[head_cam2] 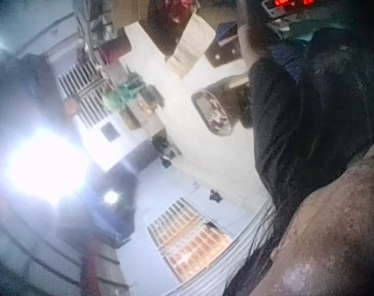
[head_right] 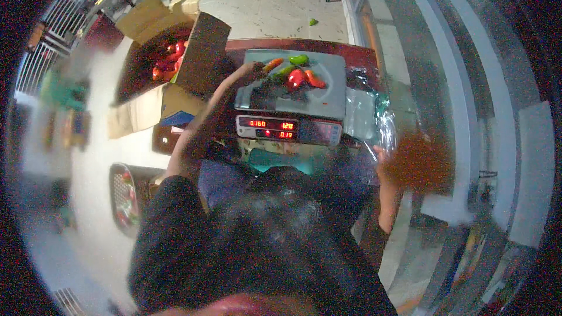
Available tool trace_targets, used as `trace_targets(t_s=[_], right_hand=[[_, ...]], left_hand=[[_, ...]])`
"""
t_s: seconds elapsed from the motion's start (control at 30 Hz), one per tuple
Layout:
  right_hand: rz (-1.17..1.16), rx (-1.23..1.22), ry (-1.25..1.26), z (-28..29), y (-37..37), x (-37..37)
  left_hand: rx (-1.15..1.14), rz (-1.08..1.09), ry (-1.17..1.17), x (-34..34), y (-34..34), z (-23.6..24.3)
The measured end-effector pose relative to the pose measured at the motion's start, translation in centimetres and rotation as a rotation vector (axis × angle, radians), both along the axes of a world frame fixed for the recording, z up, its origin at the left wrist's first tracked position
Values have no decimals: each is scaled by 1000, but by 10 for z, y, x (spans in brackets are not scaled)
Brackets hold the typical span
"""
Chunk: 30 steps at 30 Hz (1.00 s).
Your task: The person sits on the floor and repeatedly picks bell peppers from a cardboard box. They place the peppers onto a digital scale to weigh them, then transfer them into small plastic bags. The person ties the bags closed and places them into a basket.
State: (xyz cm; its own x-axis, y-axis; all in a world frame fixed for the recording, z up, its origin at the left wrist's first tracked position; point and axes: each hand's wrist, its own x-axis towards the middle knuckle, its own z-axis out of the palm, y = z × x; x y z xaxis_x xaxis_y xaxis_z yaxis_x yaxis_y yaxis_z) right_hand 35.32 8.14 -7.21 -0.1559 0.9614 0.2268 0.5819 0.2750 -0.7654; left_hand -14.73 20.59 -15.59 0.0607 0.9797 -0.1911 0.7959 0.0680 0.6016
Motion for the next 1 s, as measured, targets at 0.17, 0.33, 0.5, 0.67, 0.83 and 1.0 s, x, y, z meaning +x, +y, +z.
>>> trace_targets(t_s=[0.17,0.33,0.5,0.67,0.83,1.0], right_hand=[[-94,-273,431,-3,-4,-10],[-12,-174,174,45,-8,-44],[-18,-215,167,59,-9,-54],[12,-234,78,59,-8,-67],[61,-238,48,63,4,-79],[-58,-264,32,72,-13,-86]], left_hand=[[190,17,-244,21,-74,71],[566,-26,-323,32,-134,199],[714,312,-184,-99,-135,257],[236,462,-260,-226,-103,231],[177,523,-144,-352,-36,79],[-175,551,286,-316,22,31]])
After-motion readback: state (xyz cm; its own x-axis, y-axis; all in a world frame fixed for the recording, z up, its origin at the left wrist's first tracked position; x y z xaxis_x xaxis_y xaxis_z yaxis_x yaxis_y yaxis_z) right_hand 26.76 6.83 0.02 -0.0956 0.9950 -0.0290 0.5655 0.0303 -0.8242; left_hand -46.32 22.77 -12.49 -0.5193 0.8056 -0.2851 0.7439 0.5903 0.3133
